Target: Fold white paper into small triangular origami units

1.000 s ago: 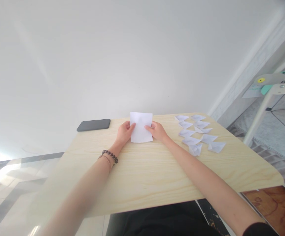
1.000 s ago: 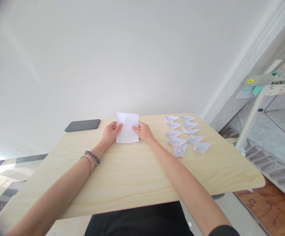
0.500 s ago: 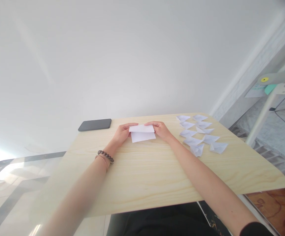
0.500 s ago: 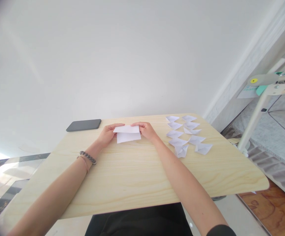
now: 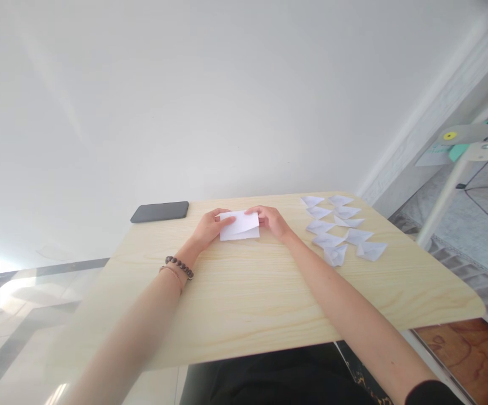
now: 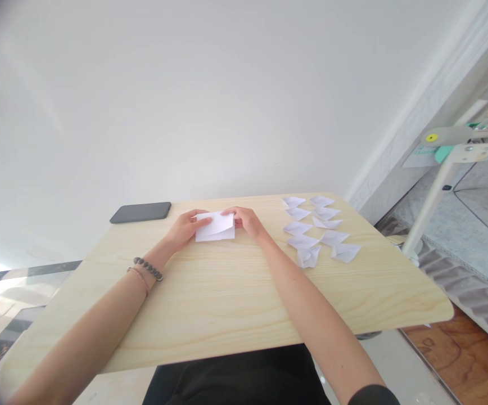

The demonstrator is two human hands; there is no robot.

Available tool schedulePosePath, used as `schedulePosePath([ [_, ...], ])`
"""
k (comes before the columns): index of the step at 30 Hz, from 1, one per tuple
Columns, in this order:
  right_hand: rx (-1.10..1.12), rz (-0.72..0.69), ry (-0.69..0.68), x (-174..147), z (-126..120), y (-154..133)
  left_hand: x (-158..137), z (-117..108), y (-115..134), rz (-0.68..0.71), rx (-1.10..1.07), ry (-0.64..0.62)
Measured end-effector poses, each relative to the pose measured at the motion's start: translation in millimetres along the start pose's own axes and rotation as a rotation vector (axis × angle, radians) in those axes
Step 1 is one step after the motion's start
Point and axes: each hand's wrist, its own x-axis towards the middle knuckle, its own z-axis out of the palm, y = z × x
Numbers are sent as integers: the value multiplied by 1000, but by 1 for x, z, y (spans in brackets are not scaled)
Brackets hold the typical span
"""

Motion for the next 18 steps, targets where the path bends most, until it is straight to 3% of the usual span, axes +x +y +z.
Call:
schedulePosePath([
  [2, -19, 5, 45, 1, 1, 0, -2, 1, 0, 36, 8, 9],
  [5, -280, -42, 200, 2, 5, 4, -4, 3, 2, 71, 38, 10],
  [8, -466, -74, 204, 2, 7, 7, -5, 5, 3, 76, 72, 18],
  [18, -441, -91, 162, -2, 9, 5, -2, 6, 0, 27, 33, 48],
])
